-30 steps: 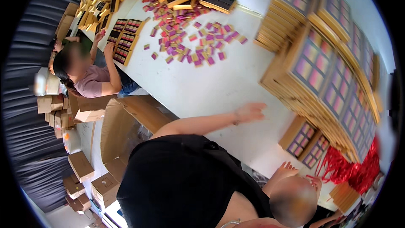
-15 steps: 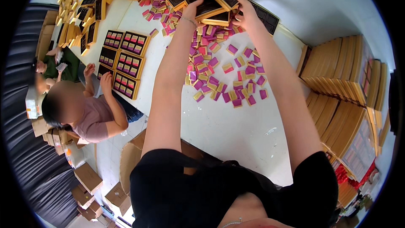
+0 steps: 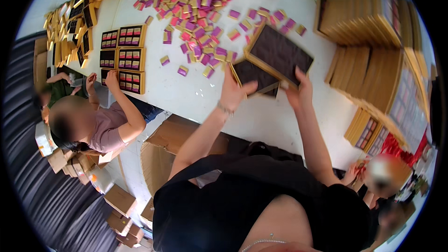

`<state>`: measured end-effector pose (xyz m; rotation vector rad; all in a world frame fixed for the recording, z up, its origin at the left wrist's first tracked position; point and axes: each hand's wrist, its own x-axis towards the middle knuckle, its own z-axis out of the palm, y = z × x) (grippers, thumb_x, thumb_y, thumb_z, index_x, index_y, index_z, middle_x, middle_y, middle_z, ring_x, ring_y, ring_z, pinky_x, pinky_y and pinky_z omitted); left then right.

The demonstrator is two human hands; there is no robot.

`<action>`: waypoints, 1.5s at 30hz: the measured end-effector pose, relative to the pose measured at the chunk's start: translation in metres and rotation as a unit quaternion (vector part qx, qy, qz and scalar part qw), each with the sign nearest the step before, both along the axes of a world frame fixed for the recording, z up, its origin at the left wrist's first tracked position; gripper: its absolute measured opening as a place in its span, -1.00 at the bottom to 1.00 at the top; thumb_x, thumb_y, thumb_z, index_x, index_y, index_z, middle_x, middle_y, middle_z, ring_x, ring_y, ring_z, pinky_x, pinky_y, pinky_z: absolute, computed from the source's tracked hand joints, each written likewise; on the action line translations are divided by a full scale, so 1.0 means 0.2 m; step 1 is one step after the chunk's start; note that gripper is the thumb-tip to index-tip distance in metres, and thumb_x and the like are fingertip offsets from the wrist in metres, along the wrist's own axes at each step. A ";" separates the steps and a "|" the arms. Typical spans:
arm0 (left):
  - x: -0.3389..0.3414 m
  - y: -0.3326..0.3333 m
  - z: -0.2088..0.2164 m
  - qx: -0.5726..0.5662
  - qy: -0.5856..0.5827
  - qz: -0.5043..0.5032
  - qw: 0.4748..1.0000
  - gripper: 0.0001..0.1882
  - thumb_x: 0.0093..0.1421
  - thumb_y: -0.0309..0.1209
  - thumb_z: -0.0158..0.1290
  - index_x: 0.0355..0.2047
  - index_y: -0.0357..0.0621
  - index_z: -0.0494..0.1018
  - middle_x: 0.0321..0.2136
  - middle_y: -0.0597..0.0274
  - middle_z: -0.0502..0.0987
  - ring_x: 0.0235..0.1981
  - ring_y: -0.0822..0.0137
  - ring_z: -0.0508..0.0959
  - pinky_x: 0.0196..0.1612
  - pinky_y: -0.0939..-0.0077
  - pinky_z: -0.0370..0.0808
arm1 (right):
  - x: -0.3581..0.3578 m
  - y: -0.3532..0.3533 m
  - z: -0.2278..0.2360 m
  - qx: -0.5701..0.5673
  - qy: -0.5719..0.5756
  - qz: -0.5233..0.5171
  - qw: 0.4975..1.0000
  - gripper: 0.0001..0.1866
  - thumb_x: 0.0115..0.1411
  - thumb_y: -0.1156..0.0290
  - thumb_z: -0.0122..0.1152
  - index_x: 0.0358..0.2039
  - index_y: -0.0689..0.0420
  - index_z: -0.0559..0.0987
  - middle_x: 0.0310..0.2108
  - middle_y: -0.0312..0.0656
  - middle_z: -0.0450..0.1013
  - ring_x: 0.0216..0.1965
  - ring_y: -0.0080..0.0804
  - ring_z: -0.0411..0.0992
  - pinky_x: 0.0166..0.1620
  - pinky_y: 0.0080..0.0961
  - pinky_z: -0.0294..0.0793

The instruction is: The person assembles cosmetic palettes by placing small, colorful rectangular blocks into the compartments of black trays. They pick up the blocks from a pile on the table and arrange them into the grid slots of the trays, then stack the completed palettes.

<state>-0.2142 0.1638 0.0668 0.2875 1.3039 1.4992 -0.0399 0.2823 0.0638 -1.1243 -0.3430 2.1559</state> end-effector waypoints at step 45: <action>0.79 -0.29 -0.45 -0.159 0.741 -0.296 0.582 -0.19 0.15 0.13 0.04 0.37 0.28 0.10 0.42 0.03 -0.11 0.41 -0.22 -0.20 0.13 -0.73 -0.22 | 1.19 -0.44 -0.09 0.331 -0.742 0.330 0.481 -0.34 0.09 0.31 0.32 0.17 0.25 0.31 0.17 0.13 0.24 0.12 0.07 0.29 0.10 -0.07 0.35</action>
